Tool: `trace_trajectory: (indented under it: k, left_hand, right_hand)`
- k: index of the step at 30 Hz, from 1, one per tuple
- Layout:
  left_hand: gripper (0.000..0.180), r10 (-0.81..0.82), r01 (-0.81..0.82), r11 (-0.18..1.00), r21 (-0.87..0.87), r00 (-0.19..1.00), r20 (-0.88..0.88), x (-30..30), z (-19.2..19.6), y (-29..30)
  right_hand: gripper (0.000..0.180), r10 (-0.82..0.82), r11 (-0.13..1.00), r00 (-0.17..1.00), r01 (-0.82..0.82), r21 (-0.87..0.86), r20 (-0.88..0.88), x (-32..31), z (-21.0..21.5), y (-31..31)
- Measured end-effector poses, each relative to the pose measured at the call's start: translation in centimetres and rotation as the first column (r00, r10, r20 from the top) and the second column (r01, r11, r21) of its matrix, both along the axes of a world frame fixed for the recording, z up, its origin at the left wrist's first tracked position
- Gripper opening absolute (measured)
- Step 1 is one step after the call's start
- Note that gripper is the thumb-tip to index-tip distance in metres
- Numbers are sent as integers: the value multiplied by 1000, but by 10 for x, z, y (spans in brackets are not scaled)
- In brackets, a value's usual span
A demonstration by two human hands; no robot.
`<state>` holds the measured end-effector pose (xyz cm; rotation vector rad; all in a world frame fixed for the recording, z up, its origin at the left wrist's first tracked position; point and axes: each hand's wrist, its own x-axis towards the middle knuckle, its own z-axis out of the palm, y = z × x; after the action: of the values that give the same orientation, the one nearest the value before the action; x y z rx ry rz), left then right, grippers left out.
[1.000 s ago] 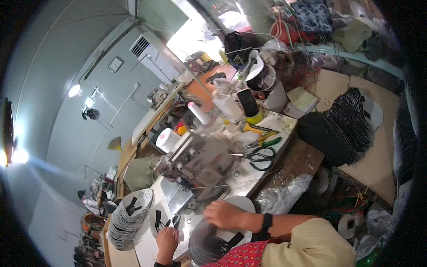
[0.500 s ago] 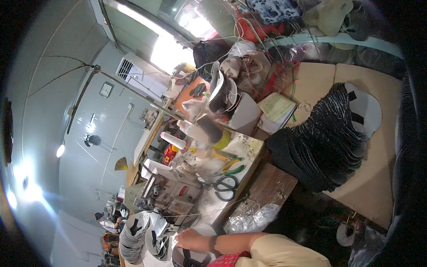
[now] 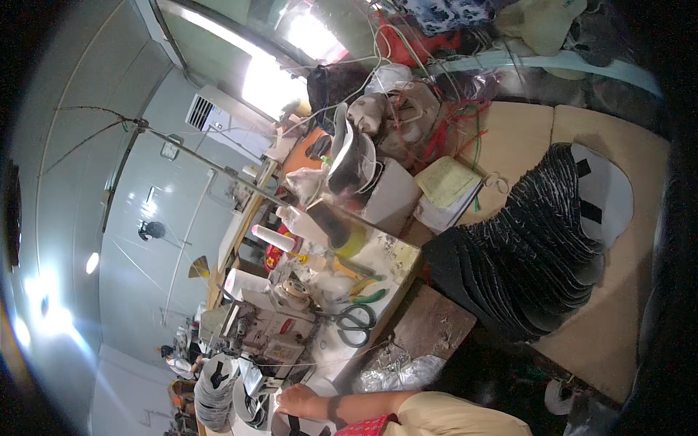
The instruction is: The person aligns a black fabric piece with a white component and feeds them through a sewing machine, repeating this for several sets. Then, they use scissors to trim excess thread from the stack of sewn pieces before moving them aside.
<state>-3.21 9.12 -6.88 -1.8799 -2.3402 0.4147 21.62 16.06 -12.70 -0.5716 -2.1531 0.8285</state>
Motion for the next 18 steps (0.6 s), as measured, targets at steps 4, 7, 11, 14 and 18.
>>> trace_trajectory:
  k: [4,7,11,14,18]
  left_hand:
    - [42,7,-7,1000,-22,1000,21,-4,-10,-2]
    - [42,8,-7,999,-32,999,39,-12,-14,-4]
    - [43,-6,9,999,-44,998,63,-25,-19,-4]
    - [43,-8,12,999,-51,997,82,-38,-22,-14]
    - [43,-31,39,996,-76,994,104,-53,-27,-28]
  right_hand:
    - [44,-13,999,1000,13,-34,7,0,-1,3]
    - [44,4,999,1000,-4,-52,-4,8,7,4]
    - [44,5,999,1000,-6,-39,-17,5,3,3]
    - [42,-29,999,998,26,-44,-49,-2,-3,0]
    - [40,-98,995,986,94,-38,-136,2,-14,-4]
